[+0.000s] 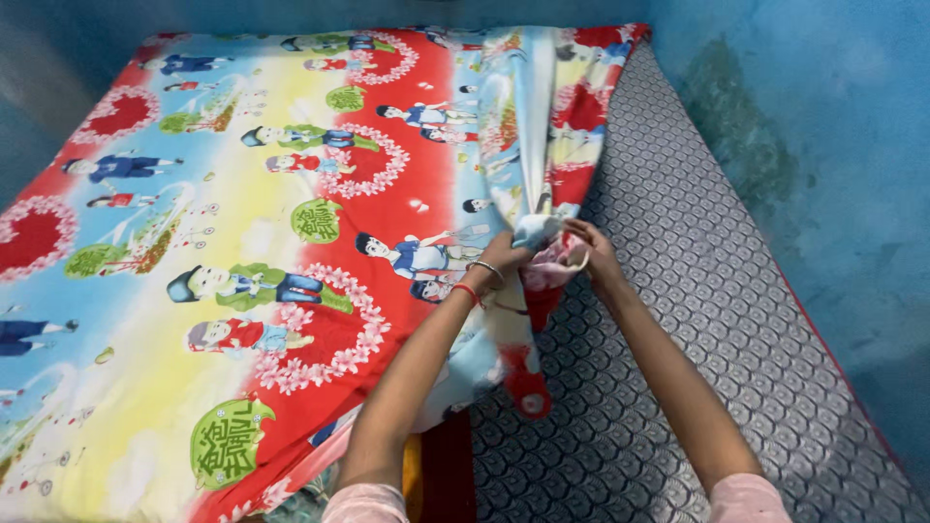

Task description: The person folds a large colorful patterned sheet by hand on a bed, repeatedly bringing the corners and edges together until it forms a small bundle.

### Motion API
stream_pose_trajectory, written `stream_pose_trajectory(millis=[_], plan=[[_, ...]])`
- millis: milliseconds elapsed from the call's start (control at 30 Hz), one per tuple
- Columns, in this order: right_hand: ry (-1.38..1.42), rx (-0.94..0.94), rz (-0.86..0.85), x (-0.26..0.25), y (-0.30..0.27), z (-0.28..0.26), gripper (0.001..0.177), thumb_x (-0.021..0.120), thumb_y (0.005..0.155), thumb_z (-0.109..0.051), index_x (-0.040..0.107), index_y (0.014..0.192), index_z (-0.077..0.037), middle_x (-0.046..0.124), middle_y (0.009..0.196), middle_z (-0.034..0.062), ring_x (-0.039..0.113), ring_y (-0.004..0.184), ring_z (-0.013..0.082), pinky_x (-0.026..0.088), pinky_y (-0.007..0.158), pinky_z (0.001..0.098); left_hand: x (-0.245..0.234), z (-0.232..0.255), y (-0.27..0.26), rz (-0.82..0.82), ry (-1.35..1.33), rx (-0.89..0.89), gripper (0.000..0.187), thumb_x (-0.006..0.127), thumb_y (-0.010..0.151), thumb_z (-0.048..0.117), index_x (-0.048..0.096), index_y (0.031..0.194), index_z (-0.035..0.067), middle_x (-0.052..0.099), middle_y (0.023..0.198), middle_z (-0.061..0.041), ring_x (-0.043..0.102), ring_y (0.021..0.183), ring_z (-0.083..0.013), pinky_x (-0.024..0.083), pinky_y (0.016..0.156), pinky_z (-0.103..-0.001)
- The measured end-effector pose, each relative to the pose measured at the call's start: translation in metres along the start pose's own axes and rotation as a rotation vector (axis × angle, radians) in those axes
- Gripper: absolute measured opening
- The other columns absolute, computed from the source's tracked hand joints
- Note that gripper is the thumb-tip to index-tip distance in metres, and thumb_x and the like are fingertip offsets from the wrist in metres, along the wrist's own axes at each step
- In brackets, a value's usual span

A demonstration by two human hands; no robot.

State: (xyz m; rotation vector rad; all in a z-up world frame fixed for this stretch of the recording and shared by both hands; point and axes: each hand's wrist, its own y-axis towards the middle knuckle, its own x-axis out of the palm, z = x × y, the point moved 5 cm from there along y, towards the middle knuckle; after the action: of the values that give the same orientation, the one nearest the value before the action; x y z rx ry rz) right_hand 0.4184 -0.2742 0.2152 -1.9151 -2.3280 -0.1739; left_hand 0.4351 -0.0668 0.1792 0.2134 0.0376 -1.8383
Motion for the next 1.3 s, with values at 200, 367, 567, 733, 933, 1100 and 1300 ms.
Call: stream_pose_trajectory(millis=[200,367,567,733,933,1100,1300], plan=[[0.165,0.309,0.297,-0.042,0.077,0.062,0.047,0.065,0.1,-0.043,0.067,0.119,0.0,0.073,0.101,0.0121,0.071,0.083,0.0246,0.06,0.071,0.0387,0.004,0.06,-0.035,-0.028,0.338,0.144,0.047,0.072,0.075,0.029,0.07,0.105,-0.007,0.073,0.089,-0.022,0.071,0.081,-0.029,0.055,0.074,-0.04],[0.206,0.084,0.314,-0.014,0.119,0.057,0.019,0.07,0.091,-0.007,0.067,0.109,-0.001,0.072,0.096,0.0094,0.073,0.079,0.0234,0.062,0.069,0.0402,-0.011,0.083,-0.073,-0.32,0.435,0.048,0.053,0.076,0.075,0.037,0.073,0.108,-0.004,0.078,0.097,-0.024,0.074,0.087,-0.0326,0.056,0.08,-0.04],[-0.315,0.012,0.015,0.053,0.109,0.019,0.009,0.062,0.1,-0.003,0.071,0.099,-0.001,0.063,0.078,0.0029,0.052,0.063,0.0168,0.043,0.057,0.0353,-0.084,0.055,-0.072,-0.099,0.494,0.109,0.098,0.084,0.073,0.025,0.031,0.153,0.006,0.069,0.119,-0.026,0.068,0.108,-0.0316,0.054,0.092,-0.038],[-0.348,0.043,-0.664,0.143,0.033,-0.024,0.033,0.052,0.087,0.005,0.072,0.111,-0.003,0.076,0.088,-0.0014,0.068,0.08,0.0111,0.055,0.073,0.0284,-0.119,0.055,-0.076,0.052,0.264,0.068,0.1,0.081,0.072,0.015,0.028,0.158,0.013,0.067,0.124,-0.017,0.068,0.108,-0.0239,0.054,0.092,-0.036],[-0.324,-0.011,-0.739,0.167,0.017,-0.047,0.038,0.059,0.092,0.001,0.067,0.129,0.001,0.074,0.109,0.0091,0.067,0.096,0.015,0.055,0.085,0.0325,-0.113,0.048,-0.077,-0.196,0.344,0.166,0.053,0.084,0.076,0.021,0.068,0.125,0.008,0.078,0.112,-0.01,0.072,0.1,-0.0205,0.057,0.092,-0.036],[-0.666,-0.516,-0.523,0.195,0.006,-0.083,0.073,0.077,0.09,-0.02,0.041,0.149,0.002,0.054,0.141,0.0214,0.049,0.129,0.0277,0.04,0.107,0.0392,-0.159,0.04,-0.069,0.201,0.511,-0.13,0.045,0.087,0.077,0.028,0.073,0.117,0.011,0.077,0.107,-0.015,0.073,0.103,-0.026,0.056,0.088,-0.038],[-0.907,-0.665,-0.435,0.238,0.002,-0.08,0.087,0.085,0.085,-0.028,0.036,0.151,0.002,0.056,0.135,0.0289,0.053,0.128,0.0395,0.044,0.101,0.046,-0.148,0.062,-0.078,0.327,0.023,0.193,0.099,0.088,0.072,0.038,0.031,0.142,-0.002,0.067,0.124,-0.02,0.069,0.114,-0.0301,0.057,0.095,-0.04]])
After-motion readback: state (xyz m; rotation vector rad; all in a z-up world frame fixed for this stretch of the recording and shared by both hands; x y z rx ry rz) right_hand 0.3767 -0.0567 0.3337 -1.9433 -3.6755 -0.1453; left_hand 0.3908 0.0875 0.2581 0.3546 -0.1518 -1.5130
